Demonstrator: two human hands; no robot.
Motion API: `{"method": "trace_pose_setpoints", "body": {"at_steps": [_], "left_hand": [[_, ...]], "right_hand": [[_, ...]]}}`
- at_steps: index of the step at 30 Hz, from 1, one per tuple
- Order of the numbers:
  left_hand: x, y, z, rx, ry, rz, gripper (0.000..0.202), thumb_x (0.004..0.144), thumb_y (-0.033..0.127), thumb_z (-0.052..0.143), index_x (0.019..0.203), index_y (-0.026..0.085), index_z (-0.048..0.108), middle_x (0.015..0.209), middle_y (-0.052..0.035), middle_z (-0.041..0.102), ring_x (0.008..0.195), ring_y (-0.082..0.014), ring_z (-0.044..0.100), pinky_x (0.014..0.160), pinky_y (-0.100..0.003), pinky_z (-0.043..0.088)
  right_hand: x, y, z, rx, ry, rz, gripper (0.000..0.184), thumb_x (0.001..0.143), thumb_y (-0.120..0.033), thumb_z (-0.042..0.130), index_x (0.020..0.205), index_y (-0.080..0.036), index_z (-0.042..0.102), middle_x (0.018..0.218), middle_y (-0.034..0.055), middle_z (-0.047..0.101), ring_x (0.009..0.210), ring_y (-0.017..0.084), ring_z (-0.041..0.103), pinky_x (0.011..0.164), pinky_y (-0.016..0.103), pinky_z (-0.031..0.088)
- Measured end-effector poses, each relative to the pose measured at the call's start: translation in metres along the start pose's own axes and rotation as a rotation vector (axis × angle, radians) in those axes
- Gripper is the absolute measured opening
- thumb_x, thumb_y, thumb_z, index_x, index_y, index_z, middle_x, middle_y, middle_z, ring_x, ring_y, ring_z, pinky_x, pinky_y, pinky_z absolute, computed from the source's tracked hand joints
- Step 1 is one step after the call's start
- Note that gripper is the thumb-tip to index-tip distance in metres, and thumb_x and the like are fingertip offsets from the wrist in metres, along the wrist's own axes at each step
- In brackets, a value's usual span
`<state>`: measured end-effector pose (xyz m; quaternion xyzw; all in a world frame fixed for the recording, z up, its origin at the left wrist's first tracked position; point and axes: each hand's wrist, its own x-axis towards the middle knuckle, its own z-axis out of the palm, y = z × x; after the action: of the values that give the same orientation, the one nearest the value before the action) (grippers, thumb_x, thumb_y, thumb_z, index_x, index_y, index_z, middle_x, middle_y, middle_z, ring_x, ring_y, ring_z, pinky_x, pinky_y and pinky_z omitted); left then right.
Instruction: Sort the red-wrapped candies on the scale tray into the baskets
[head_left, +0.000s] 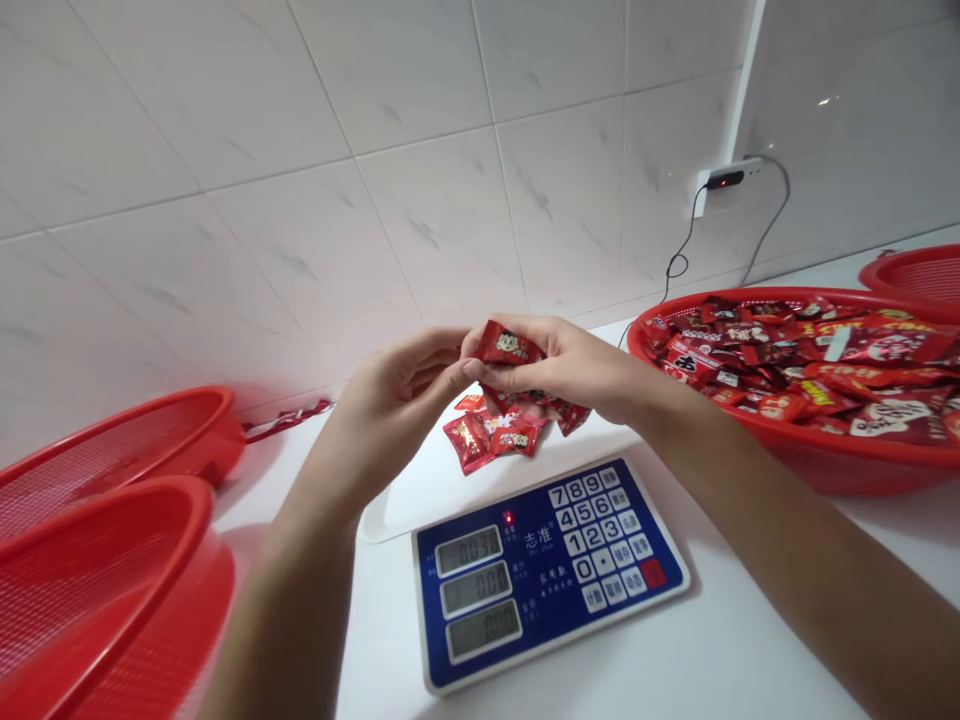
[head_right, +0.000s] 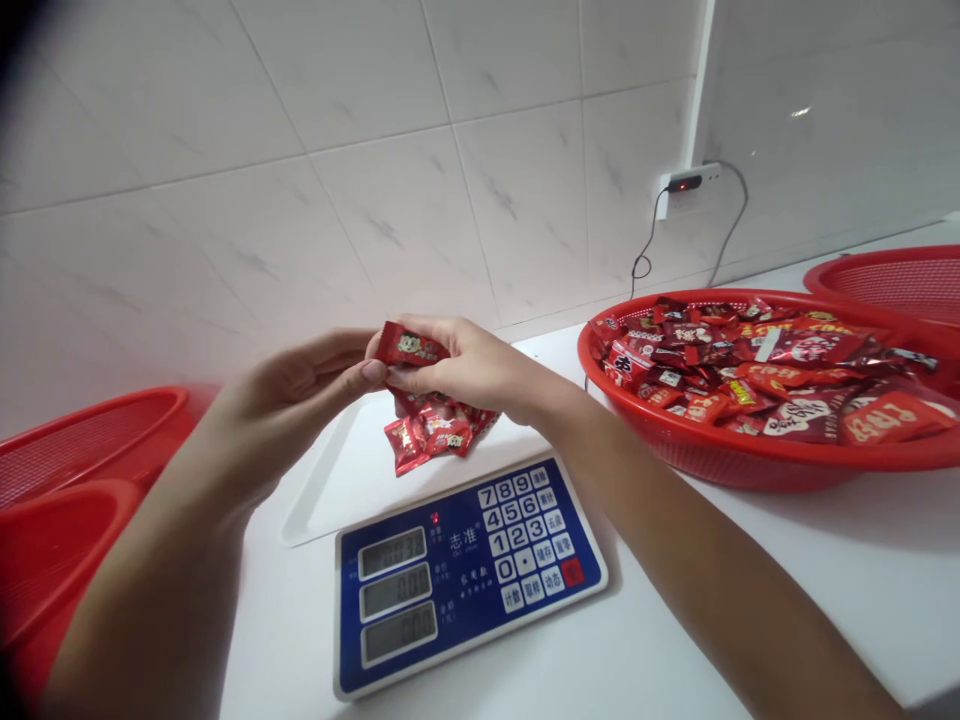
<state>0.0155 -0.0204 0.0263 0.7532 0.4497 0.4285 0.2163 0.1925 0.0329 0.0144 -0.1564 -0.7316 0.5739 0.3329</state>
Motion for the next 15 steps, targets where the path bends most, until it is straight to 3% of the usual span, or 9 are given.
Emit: {"method": "trace_pose_setpoints", "body": {"at_steps": [2, 4, 6, 9, 11, 15], "left_hand": [[0.001, -0.005, 0.0, 0.114, 0.092, -0.053, 0.043, 0.085, 0.046, 0.066, 0.119, 0.019, 0.063, 0.113, -0.0114, 0.071, 0.103, -0.0242, 0.067, 0.089, -0.035, 0.055], [0.001, -0.008, 0.002, 0.305, 0.224, -0.09, 0.05, 0.083, 0.049, 0.067, 0.121, 0.017, 0.06, 0.113, -0.0135, 0.07, 0.101, -0.0261, 0.067, 0.087, -0.039, 0.055], [0.0, -0.007, 0.009, 0.426, 0.258, -0.108, 0.044, 0.084, 0.05, 0.066, 0.113, 0.018, 0.064, 0.109, -0.0127, 0.071, 0.097, -0.0262, 0.068, 0.083, -0.039, 0.054], [0.0, 0.0, 0.024, 0.383, 0.055, -0.118, 0.028, 0.089, 0.047, 0.058, 0.09, 0.021, 0.069, 0.09, -0.0058, 0.074, 0.082, -0.0218, 0.069, 0.071, -0.033, 0.052], [0.001, 0.005, 0.035, 0.365, -0.067, -0.135, 0.03, 0.091, 0.043, 0.054, 0.077, 0.021, 0.068, 0.075, -0.0031, 0.072, 0.069, -0.0193, 0.067, 0.06, -0.029, 0.048], [0.004, 0.006, 0.039, 0.437, -0.066, -0.171, 0.031, 0.091, 0.033, 0.05, 0.067, 0.02, 0.065, 0.067, -0.0025, 0.07, 0.06, -0.0182, 0.063, 0.053, -0.028, 0.041]], "right_hand": [[0.006, 0.009, 0.002, 0.047, 0.067, 0.011, 0.015, 0.084, -0.018, 0.065, 0.095, -0.021, 0.056, 0.069, -0.0044, 0.058, 0.048, 0.005, 0.047, 0.044, 0.017, 0.037], [0.013, 0.016, 0.003, 0.078, 0.216, 0.002, 0.013, 0.085, -0.017, 0.063, 0.095, -0.02, 0.055, 0.069, -0.0046, 0.055, 0.048, 0.005, 0.045, 0.044, 0.018, 0.036], [0.017, 0.021, 0.006, 0.124, 0.384, -0.037, 0.012, 0.088, -0.02, 0.059, 0.098, -0.022, 0.053, 0.073, -0.0039, 0.055, 0.05, 0.006, 0.043, 0.044, 0.018, 0.035], [0.019, 0.022, 0.013, 0.229, 0.541, -0.125, 0.016, 0.091, -0.027, 0.056, 0.105, -0.026, 0.049, 0.08, -0.0029, 0.056, 0.053, 0.007, 0.045, 0.047, 0.02, 0.038], [0.019, 0.022, 0.019, 0.261, 0.594, -0.167, 0.02, 0.091, -0.03, 0.056, 0.108, -0.026, 0.047, 0.084, -0.002, 0.057, 0.056, 0.008, 0.047, 0.05, 0.02, 0.041], [0.02, 0.024, 0.016, 0.17, 0.616, -0.21, 0.021, 0.092, -0.033, 0.054, 0.111, -0.026, 0.046, 0.09, 0.0002, 0.059, 0.067, 0.01, 0.057, 0.062, 0.022, 0.049]]}}
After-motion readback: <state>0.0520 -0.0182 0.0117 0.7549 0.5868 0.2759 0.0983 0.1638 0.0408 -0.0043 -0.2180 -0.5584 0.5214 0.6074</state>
